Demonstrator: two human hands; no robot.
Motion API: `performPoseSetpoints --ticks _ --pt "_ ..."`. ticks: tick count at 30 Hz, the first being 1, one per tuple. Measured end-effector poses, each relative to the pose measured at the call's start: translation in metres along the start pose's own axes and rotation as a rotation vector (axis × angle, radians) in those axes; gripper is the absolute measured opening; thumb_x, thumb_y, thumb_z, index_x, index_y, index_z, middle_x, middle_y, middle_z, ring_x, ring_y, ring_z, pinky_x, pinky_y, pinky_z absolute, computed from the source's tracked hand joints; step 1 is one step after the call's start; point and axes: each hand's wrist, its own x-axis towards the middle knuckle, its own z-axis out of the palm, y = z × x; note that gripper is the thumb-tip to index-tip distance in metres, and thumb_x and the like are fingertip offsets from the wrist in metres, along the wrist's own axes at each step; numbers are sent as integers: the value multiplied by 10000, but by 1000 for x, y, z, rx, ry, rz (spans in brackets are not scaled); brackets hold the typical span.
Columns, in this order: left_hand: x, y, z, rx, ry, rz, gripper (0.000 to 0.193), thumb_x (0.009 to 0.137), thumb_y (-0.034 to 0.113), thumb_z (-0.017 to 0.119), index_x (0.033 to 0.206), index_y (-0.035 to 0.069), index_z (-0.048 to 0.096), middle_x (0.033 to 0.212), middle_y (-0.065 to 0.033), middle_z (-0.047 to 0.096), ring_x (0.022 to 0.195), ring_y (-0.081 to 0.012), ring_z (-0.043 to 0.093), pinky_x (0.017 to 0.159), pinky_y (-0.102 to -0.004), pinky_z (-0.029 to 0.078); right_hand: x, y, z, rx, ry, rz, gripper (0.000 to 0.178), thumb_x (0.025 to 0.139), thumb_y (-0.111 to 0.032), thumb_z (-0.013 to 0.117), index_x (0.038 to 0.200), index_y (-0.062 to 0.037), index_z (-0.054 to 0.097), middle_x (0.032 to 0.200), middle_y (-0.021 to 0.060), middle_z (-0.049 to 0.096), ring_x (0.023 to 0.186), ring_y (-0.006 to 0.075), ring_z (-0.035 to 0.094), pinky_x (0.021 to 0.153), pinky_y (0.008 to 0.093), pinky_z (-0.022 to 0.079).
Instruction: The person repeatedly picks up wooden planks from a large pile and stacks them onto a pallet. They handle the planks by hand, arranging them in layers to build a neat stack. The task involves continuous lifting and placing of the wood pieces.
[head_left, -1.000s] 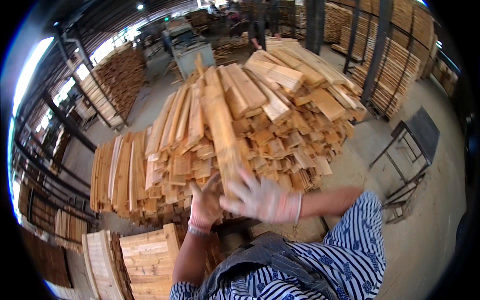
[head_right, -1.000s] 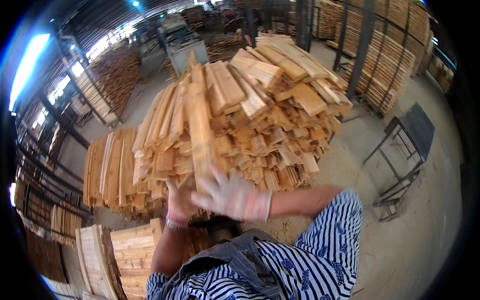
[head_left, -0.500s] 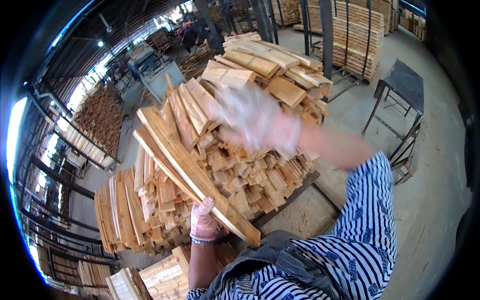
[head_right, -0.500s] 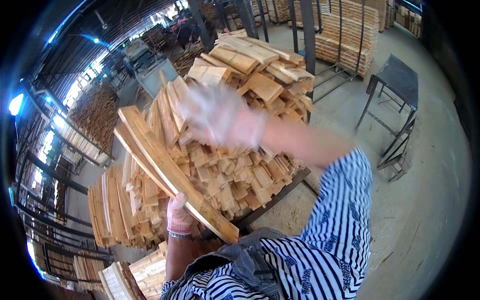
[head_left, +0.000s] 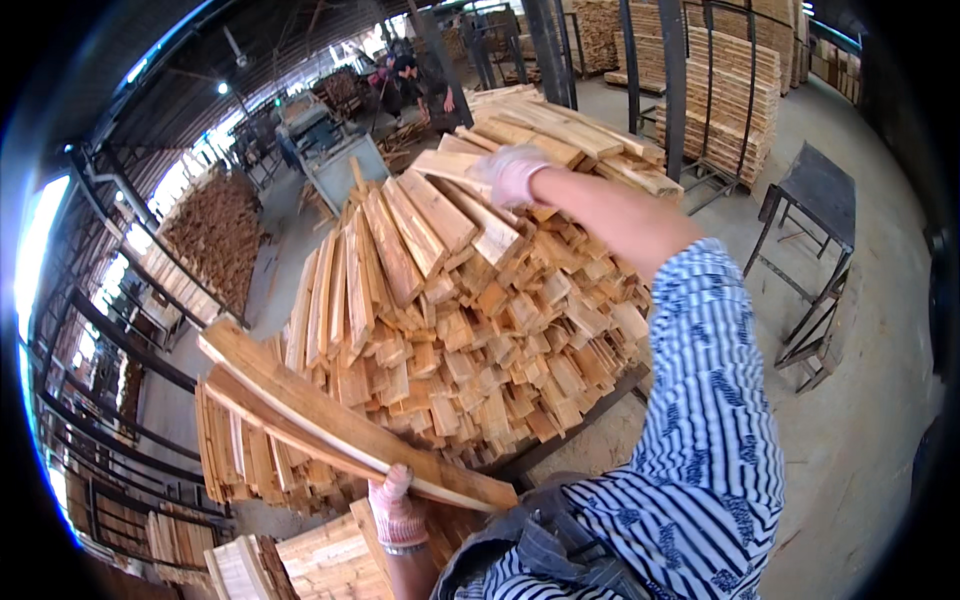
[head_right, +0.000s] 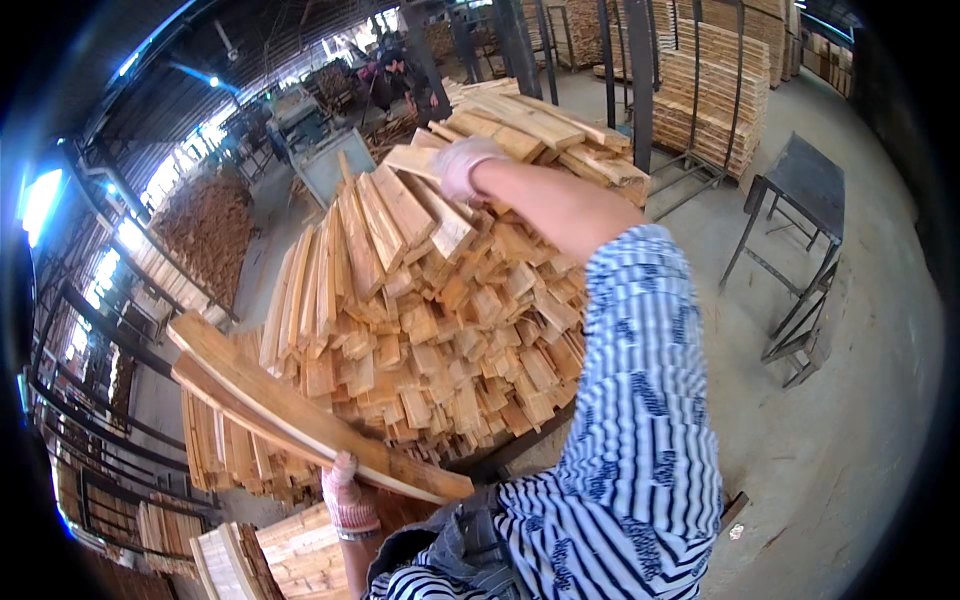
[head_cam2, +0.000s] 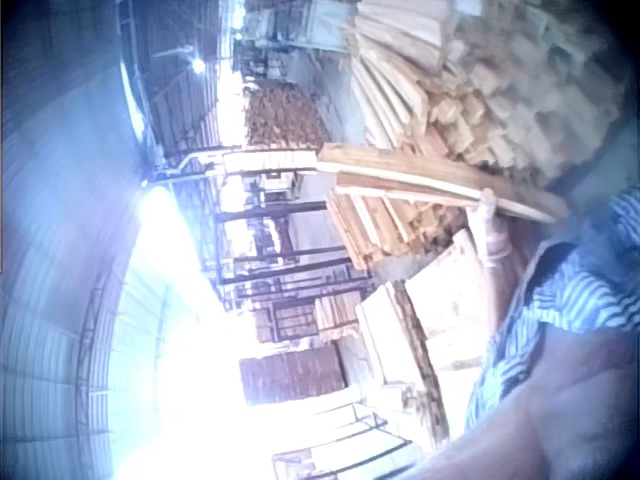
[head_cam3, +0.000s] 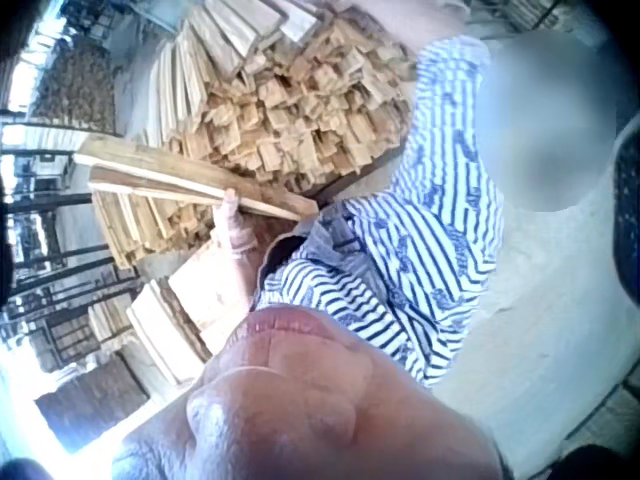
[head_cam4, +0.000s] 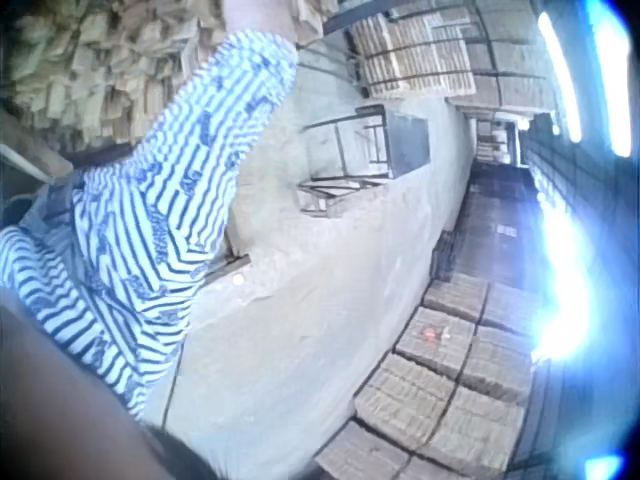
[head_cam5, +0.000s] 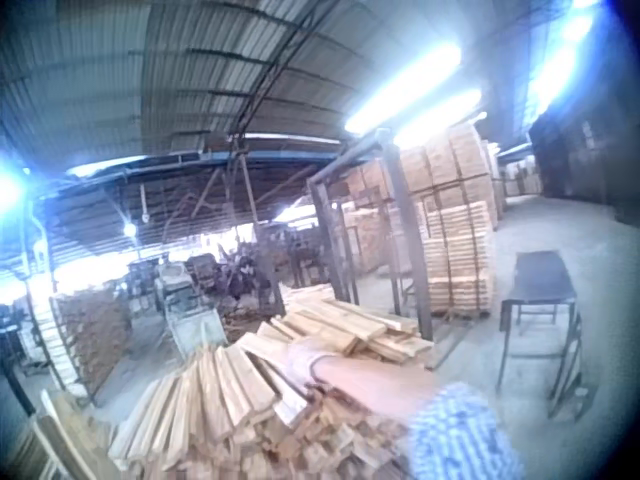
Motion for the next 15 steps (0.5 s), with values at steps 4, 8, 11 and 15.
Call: performPoseSetpoints --ticks 4,8,11,15 --pt "18 -7 -2 -1 -55 -92 762 715 256 880 1344 43 507 1140 -126 632 1033 -301 661 879 -470 600 -31 21 -17 559 212 -56 599 844 -242 688 1404 -69 569 1153 138 726 877 255 722 738 335 582" --pt "29 -17 6 -23 -59 -129 699 737 174 859 1333 44 518 1131 -108 639 1028 -286 662 879 -450 599 -65 -17 -22 747 34 -30 620 893 -234 633 1466 -55 478 1101 205 690 815 230 697 717 359 588" --pt "30 -20 3 -25 -64 -160 670 727 141 848 1312 53 534 1120 -101 644 1019 -279 662 888 -441 592 -90 -46 -8 290 -95 -11 680 891 -325 650 1493 -86 443 1158 228 652 1018 246 677 842 415 582" --pt "24 -17 6 -43 -63 -120 566 767 117 798 1273 33 556 1073 -90 650 1001 -269 662 875 -440 586 -93 -79 -19 -65 -266 -160 864 910 -493 649 1586 -110 271 1532 336 343 1261 401 570 1047 428 496"
